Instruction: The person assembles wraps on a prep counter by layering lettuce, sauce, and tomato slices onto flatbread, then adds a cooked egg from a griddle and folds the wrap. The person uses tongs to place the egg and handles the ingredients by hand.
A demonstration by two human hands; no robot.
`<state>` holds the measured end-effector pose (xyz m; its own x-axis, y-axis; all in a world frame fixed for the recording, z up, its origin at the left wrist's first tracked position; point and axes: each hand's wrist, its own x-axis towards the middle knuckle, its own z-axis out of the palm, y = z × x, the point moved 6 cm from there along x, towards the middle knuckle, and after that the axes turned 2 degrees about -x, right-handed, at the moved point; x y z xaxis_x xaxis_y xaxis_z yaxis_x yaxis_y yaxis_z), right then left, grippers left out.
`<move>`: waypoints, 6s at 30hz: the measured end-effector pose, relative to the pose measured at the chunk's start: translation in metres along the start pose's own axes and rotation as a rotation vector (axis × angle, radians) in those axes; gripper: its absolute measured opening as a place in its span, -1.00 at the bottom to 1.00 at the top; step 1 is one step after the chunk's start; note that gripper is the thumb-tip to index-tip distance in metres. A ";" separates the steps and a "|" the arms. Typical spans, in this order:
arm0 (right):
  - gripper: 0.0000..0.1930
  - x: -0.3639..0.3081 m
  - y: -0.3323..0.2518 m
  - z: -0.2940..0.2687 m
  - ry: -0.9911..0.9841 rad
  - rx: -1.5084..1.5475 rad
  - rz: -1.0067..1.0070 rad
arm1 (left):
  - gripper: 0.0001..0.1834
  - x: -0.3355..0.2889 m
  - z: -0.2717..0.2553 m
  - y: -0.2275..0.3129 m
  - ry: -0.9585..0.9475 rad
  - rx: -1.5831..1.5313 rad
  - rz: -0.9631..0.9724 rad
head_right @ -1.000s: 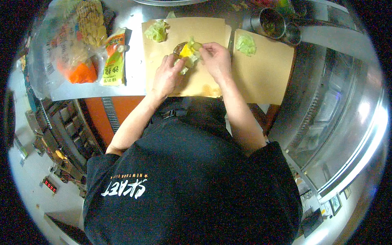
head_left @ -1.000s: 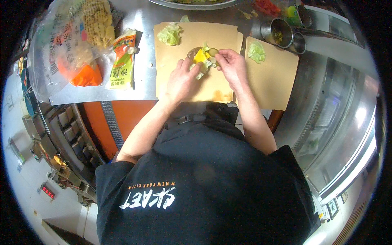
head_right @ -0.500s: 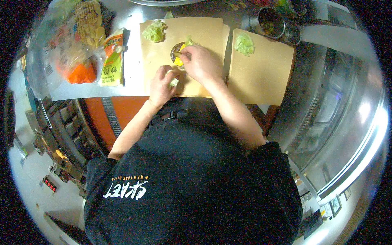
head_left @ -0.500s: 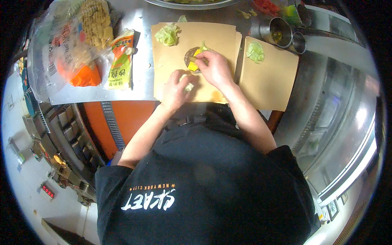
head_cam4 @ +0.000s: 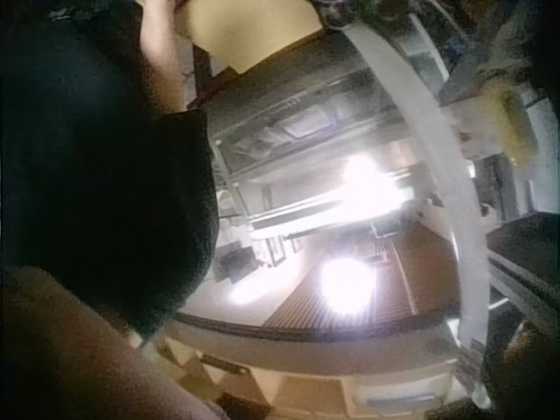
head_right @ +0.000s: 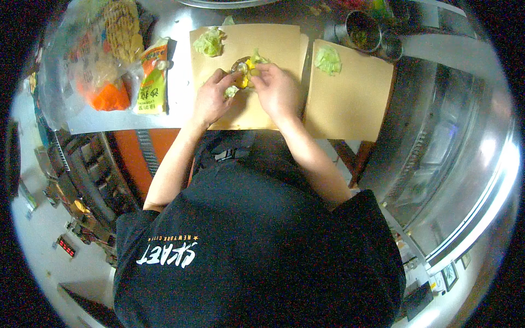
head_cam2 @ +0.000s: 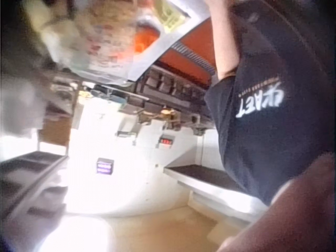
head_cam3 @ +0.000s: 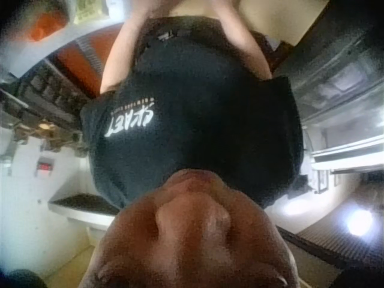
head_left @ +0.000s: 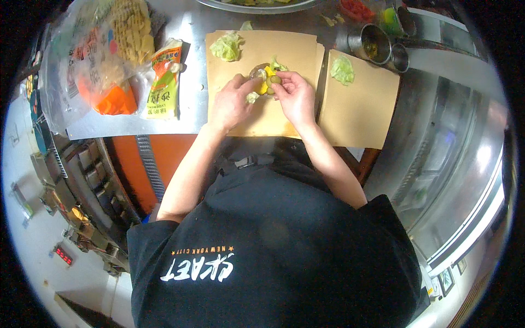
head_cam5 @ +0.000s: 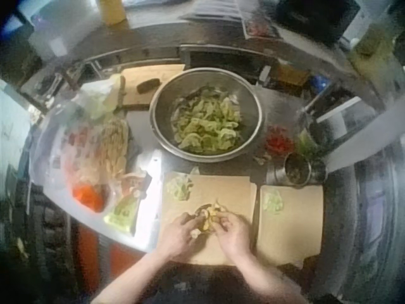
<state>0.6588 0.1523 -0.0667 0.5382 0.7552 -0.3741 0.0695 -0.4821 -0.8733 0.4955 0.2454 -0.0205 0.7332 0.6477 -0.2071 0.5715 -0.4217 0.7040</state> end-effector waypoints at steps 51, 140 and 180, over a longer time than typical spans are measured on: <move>-0.88 -0.019 -0.019 -0.019 -0.063 -0.504 -0.457 | -0.62 -0.050 0.002 -0.047 0.136 -1.158 -0.649; -0.81 -0.048 -0.006 -0.033 0.108 -0.443 -0.318 | -0.23 -0.005 0.030 0.010 0.052 0.206 0.307; -0.76 -0.023 -0.066 -0.033 0.248 -0.293 -0.393 | -0.68 -0.178 -0.077 -0.088 0.469 -0.274 -0.018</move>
<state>0.6699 0.1522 0.0093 0.6038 0.7933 0.0779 0.5171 -0.3155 -0.7956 0.2860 0.2166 0.0067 0.4450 0.8935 0.0607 0.4196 -0.2679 0.8673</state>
